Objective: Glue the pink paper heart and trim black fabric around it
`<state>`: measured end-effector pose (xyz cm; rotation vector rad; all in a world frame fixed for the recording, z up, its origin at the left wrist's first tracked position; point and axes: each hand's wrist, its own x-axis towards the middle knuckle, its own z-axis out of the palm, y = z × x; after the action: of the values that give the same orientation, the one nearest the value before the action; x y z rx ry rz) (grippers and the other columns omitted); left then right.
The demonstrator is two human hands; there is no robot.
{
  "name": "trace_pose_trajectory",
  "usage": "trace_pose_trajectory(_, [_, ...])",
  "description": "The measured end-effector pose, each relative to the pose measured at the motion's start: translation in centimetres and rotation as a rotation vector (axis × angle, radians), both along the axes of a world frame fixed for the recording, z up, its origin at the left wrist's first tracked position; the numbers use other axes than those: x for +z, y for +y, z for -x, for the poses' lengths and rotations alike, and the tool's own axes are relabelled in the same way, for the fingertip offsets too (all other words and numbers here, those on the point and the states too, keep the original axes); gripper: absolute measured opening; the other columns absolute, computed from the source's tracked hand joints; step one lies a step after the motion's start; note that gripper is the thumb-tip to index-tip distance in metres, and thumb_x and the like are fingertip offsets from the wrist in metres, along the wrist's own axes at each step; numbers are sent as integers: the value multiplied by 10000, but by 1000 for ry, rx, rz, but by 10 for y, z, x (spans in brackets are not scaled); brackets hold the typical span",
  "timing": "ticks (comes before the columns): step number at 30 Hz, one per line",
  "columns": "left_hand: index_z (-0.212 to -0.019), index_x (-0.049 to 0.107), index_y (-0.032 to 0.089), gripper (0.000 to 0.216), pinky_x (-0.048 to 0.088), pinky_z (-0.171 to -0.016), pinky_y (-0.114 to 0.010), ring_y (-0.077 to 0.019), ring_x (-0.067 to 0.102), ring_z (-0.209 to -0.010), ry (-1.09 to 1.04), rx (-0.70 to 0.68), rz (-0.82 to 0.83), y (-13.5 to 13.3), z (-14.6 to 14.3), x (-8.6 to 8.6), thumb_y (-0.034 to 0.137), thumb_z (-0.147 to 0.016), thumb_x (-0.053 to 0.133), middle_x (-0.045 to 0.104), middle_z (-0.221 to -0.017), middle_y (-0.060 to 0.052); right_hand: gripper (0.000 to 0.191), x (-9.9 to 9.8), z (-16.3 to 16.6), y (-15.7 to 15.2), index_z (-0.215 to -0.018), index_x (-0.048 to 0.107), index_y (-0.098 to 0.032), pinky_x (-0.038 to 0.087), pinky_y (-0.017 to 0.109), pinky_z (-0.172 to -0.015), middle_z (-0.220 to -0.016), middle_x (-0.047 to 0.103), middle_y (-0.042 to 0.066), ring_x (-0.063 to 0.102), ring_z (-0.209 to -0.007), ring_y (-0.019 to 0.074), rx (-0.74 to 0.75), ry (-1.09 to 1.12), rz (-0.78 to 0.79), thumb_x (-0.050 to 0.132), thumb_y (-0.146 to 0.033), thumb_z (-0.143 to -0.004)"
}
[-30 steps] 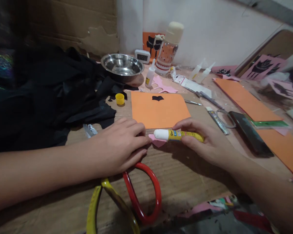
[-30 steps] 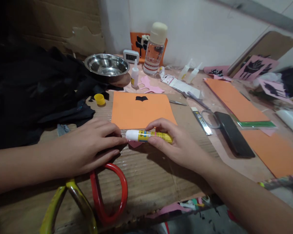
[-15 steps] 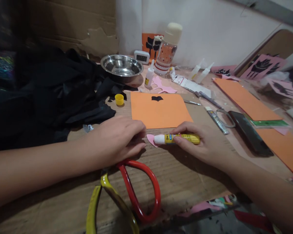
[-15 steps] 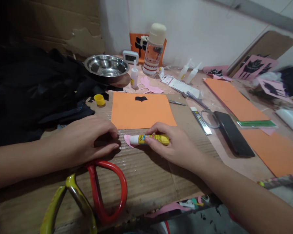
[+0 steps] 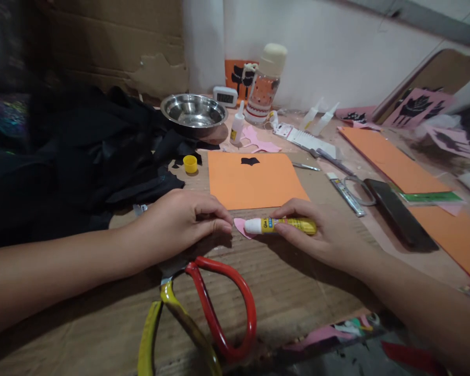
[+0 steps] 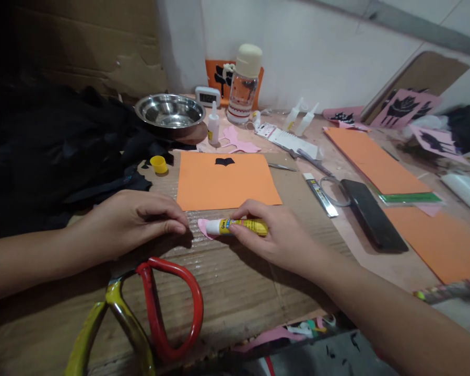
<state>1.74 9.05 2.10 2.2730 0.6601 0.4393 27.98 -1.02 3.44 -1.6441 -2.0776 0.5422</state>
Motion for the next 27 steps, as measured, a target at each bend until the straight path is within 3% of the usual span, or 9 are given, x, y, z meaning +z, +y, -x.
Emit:
trace_pose_trajectory(6, [-858,633,195,335,496,-697,-300,-194,649,-781,30,30,-132,-2,-1,0,352,-1045,404,708,-854,-40,163,-1,-1,-1,-961,741,-225,546,293,-652,-880,811,43,752,-763,218,-5,16,6,640,-353,-951])
trace_pose_trajectory(10, [-859,611,203,400,512,-733,-309,-189,636,-795,30,26,-42,-4,1,1,406,-1073,342,682,-860,-28,170,0,0,0,-964,741,-218,554,303,-675,-886,814,48,758,-779,223,0,14,3,625,-342,-951])
trace_pose_trajectory(13, [-886,654,212,374,520,-739,-305,-188,662,-818,0,17,103,-8,0,5,431,-1059,406,710,-880,-14,193,-2,0,0,-970,739,-212,551,303,-659,-877,810,51,754,-762,224,-1,13,15,615,-360,-957])
trace_pose_trajectory(17, [-780,668,213,221,519,-656,-275,-184,677,-757,-23,-19,364,-23,0,10,396,-895,716,734,-811,2,190,-4,-2,1,-975,735,-216,544,296,-656,-864,802,40,746,-748,212,2,28,11,624,-370,-965])
trace_pose_trajectory(19, [-708,675,206,217,511,-638,-251,-167,674,-722,-12,-90,421,-32,2,14,332,-836,797,732,-761,10,176,-5,-2,1,-977,734,-211,541,291,-661,-865,802,40,742,-745,206,13,30,0,629,-352,-964])
trace_pose_trajectory(27, [-747,717,206,141,502,-656,-171,-106,671,-688,-3,-139,484,-50,2,25,144,-870,689,732,-739,40,169,-7,-2,2,-978,737,-206,541,291,-671,-867,797,48,733,-753,208,24,66,-21,629,-334,-956])
